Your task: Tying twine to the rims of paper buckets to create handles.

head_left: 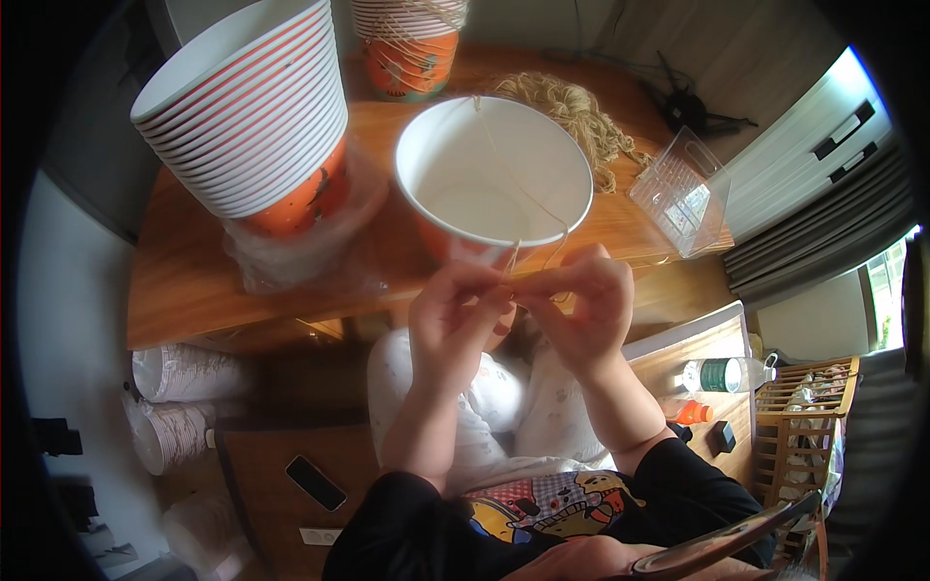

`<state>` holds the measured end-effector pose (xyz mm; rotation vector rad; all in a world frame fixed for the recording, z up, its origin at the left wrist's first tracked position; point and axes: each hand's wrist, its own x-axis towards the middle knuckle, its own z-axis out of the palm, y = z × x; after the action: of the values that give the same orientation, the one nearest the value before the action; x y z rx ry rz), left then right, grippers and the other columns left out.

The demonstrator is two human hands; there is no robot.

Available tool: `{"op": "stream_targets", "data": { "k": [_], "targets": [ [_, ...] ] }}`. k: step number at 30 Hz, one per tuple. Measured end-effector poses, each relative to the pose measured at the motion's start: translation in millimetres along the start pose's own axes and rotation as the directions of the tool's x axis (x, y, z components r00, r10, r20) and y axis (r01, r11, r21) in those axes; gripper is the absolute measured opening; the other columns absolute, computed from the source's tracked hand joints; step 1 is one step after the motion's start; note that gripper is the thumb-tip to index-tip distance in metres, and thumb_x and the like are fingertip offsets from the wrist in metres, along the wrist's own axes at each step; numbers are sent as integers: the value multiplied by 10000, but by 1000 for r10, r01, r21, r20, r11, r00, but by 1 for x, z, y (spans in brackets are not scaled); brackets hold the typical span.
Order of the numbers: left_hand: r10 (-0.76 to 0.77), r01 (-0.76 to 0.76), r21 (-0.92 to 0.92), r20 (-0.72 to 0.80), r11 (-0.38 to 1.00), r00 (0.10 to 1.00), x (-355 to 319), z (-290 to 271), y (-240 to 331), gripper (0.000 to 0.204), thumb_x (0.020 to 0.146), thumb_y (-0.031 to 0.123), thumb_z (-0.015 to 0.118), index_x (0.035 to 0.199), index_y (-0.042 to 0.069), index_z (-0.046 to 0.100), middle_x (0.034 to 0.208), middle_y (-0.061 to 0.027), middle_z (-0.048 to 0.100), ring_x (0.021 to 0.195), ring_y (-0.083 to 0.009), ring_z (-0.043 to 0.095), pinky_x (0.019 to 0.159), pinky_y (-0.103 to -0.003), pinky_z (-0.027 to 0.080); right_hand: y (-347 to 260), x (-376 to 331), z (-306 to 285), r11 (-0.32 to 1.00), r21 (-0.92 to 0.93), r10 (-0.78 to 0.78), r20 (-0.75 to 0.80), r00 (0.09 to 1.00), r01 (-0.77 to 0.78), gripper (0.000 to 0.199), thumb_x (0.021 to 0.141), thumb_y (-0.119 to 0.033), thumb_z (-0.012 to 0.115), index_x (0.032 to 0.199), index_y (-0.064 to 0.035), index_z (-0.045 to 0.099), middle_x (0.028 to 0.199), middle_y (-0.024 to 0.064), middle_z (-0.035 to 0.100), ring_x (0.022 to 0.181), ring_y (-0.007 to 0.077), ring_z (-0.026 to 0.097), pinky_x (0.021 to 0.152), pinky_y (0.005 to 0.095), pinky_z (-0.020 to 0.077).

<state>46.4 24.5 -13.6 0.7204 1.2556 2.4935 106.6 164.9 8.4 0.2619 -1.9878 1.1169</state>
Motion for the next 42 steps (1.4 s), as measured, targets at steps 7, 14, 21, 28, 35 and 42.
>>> {"op": "stream_targets", "data": {
  "k": [7, 14, 21, 28, 35, 42],
  "targets": [
    [239, -218, 352, -18, 910, 971, 0, -2, -3, 88, 882, -47, 613, 959, -17, 584, 919, -67, 594, 756, -98, 607, 595, -220, 522, -12, 9, 7, 997, -59, 44, -56, 997, -48, 285, 668, 16, 815, 858, -82, 627, 816, -14, 668, 751, 137, 466, 701, 279, 377],
    [493, -396, 610, 10, 686, 870, 2, 3, 9, 132, 813, -75, 662, 915, -4, 616, 872, -90, 620, 777, -148, 611, 655, -243, 499, -24, 20, 6, 980, -198, -14, 7, 1000, 15, 271, 642, -1, 820, 864, -123, 722, 807, -47, 634, 738, 133, 460, 686, 273, 365],
    [698, -464, 821, 116, 332, 706, 3, 2, 17, 187, 711, -44, 711, 870, 36, 653, 826, -74, 635, 770, -271, 608, 719, -366, 493, -22, 28, 9, 912, -328, -239, 66, 969, 248, 374, 655, -39, 834, 959, -125, 633, 844, -59, 679, 740, 126, 500, 697, 272, 371],
    [721, -501, 797, 123, 337, 682, 4, 0, 17, 182, 716, -28, 681, 876, 33, 621, 825, -81, 623, 766, -266, 597, 695, -359, 488, -23, 41, 10, 836, -327, -406, 171, 898, 440, 466, 688, -66, 827, 999, -134, 486, 895, -35, 728, 743, 133, 519, 708, 298, 372],
    [699, -486, 772, 77, 409, 711, 6, 1, 18, 175, 717, -39, 661, 867, 25, 598, 804, -79, 602, 718, -229, 563, 638, -308, 453, -24, 46, 12, 852, -282, -386, 231, 893, 442, 481, 690, -70, 818, 1019, -122, 470, 899, -14, 735, 765, 156, 489, 714, 293, 372],
    [664, -476, 727, 37, 495, 747, 8, -1, 18, 160, 749, -58, 640, 871, 30, 586, 807, -74, 603, 682, -181, 534, 607, -270, 420, -27, 37, 10, 924, -263, -250, 132, 959, 277, 287, 683, -10, 801, 801, -122, 566, 920, -5, 731, 781, 158, 483, 705, 273, 418]
  ]
}}
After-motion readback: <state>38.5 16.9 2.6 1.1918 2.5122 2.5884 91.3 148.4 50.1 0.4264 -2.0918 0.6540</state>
